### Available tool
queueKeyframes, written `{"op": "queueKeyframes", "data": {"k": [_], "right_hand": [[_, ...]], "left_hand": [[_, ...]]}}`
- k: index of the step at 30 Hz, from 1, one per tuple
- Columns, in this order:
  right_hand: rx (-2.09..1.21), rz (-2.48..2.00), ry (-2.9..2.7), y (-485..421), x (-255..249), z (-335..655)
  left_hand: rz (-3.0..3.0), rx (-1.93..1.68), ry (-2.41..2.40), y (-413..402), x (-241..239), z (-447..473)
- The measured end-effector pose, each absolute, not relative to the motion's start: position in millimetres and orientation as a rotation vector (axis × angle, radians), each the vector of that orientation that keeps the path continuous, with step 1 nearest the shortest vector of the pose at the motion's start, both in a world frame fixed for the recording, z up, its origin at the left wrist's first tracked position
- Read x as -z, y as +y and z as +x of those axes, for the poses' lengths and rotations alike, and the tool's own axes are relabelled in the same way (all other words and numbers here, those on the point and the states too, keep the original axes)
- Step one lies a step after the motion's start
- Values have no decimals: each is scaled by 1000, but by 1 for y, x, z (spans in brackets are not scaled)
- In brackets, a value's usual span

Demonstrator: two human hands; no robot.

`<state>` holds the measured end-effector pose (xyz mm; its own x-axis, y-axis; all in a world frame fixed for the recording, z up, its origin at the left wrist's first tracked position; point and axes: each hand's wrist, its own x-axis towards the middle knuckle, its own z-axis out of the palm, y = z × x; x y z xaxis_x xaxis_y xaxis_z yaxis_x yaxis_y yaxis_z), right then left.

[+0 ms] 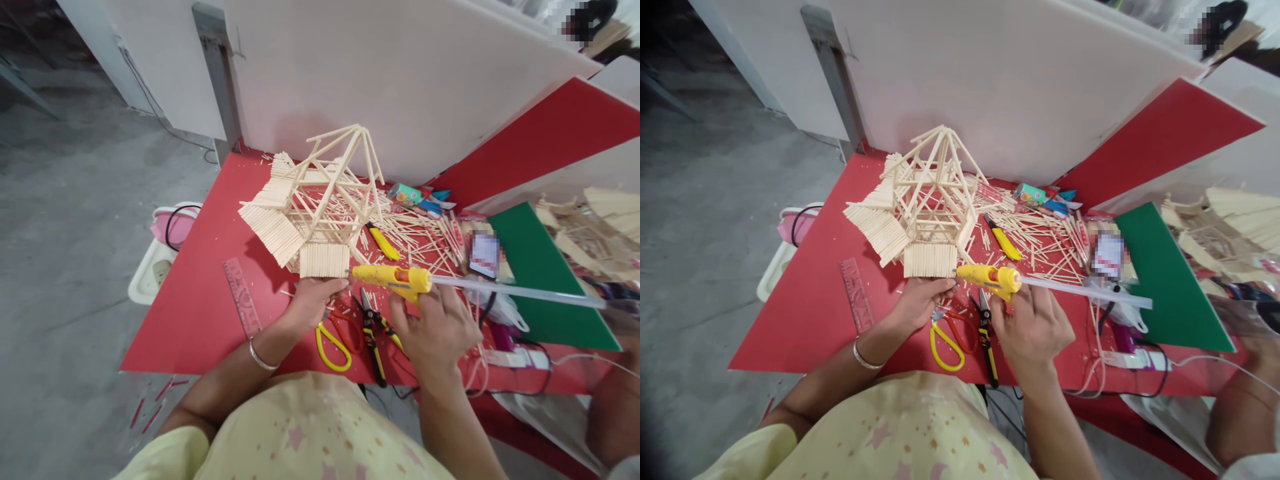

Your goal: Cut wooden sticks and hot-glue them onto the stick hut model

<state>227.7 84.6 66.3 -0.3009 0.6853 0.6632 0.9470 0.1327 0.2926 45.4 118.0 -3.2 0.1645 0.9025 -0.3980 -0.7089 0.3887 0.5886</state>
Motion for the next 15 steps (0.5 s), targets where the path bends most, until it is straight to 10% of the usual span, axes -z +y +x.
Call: {"op": "queueKeyframes", "data": {"k": [15], "right_hand": [[1087,-1539,-1998,107,-67,223]], "left_hand": [[359,-1139,840,117,2,43]]}}
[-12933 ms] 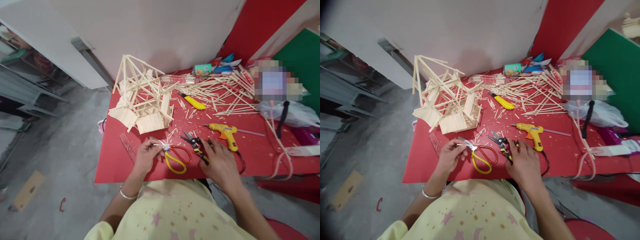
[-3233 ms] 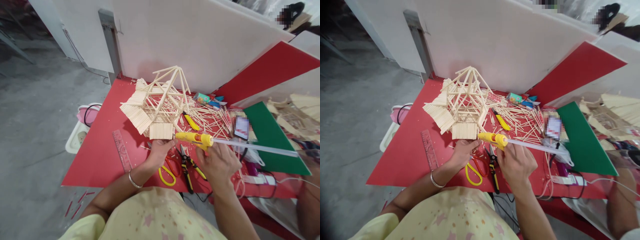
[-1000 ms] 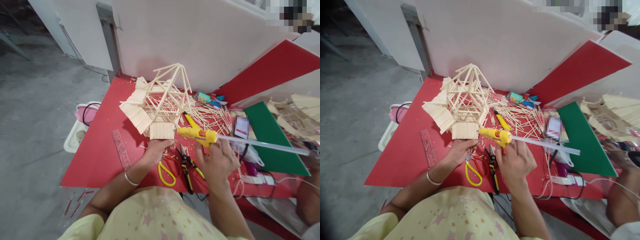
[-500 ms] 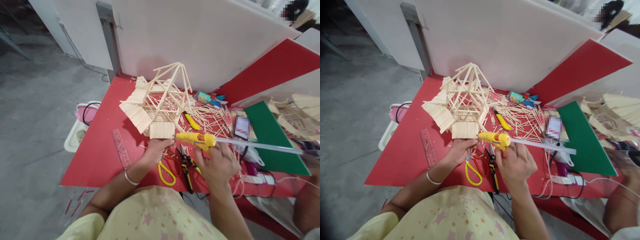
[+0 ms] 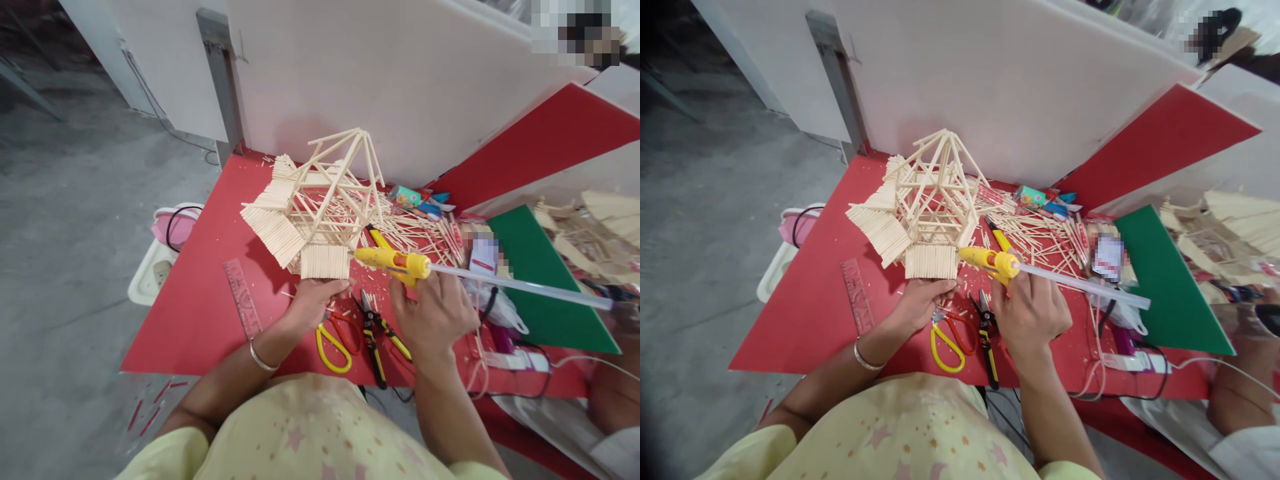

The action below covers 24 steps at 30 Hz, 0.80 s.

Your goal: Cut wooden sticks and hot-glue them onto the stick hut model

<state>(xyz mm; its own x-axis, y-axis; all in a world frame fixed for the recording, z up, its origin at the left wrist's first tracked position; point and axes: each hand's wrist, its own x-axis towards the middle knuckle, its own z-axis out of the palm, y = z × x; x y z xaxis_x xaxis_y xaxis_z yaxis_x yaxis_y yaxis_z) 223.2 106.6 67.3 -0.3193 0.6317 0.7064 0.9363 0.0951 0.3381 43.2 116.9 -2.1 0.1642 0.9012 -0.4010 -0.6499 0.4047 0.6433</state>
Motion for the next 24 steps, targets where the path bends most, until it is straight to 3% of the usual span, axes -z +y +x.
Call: {"op": "queueKeyframes", "data": {"k": [6,15,24], "right_hand": [[1114,-1519,-1980,110,-68,222],[875,-1658,-1977,100,-64,227],[948,-1598,-1964,94,-68,225]], "left_hand": [[333,-1168,824,117,-1,44],[331,-1167,802,116,-3,43],[363,-1169,819,116,-2,43]]}}
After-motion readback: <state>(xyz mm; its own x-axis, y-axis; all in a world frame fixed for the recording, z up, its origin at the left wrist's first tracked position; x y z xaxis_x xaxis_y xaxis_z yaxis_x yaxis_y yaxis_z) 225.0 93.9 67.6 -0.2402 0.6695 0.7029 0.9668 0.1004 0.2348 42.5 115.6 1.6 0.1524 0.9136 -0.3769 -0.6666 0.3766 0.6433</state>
